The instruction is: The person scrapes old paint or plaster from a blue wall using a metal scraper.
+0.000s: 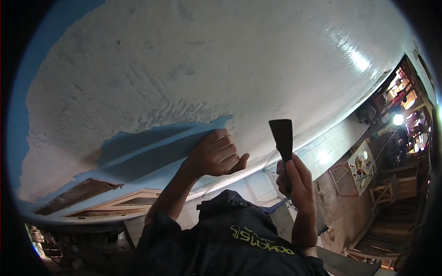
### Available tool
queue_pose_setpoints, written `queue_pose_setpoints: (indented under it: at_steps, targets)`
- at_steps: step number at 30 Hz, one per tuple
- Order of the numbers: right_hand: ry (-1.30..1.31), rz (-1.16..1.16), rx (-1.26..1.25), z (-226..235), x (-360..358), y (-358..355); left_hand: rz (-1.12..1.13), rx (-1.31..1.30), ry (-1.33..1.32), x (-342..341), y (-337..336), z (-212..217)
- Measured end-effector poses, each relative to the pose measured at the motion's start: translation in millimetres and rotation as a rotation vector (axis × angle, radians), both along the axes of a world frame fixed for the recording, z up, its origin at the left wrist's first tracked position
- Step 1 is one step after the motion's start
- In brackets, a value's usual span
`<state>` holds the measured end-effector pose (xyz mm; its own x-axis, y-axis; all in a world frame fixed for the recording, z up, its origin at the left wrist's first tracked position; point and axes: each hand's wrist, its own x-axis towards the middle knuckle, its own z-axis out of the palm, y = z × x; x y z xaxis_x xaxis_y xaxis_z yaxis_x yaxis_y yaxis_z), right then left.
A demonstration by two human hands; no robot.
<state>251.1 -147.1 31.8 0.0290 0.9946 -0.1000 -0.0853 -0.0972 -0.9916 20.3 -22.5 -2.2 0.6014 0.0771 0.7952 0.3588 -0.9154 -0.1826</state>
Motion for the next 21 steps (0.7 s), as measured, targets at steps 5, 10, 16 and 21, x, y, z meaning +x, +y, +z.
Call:
queue_pose_setpoints:
  at_steps: [5, 10, 16, 21]
  targets:
    - [-0.200, -0.071, 0.329, -20, -4, 14, -0.085, -0.019, -0.064, 0, 3, -4]
    - [-0.270, -0.026, 0.259, 12, -4, 26, -0.043, 0.003, -0.101, 2, 7, 1]
    - [-0.698, -0.343, 0.855, 10, 1, 45, -0.055, 0.004, -0.105, 2, 15, -8]
    - [-0.867, -0.357, 0.887, 51, -1, 54, -0.063, -0.032, -0.088, -1, 7, -5]
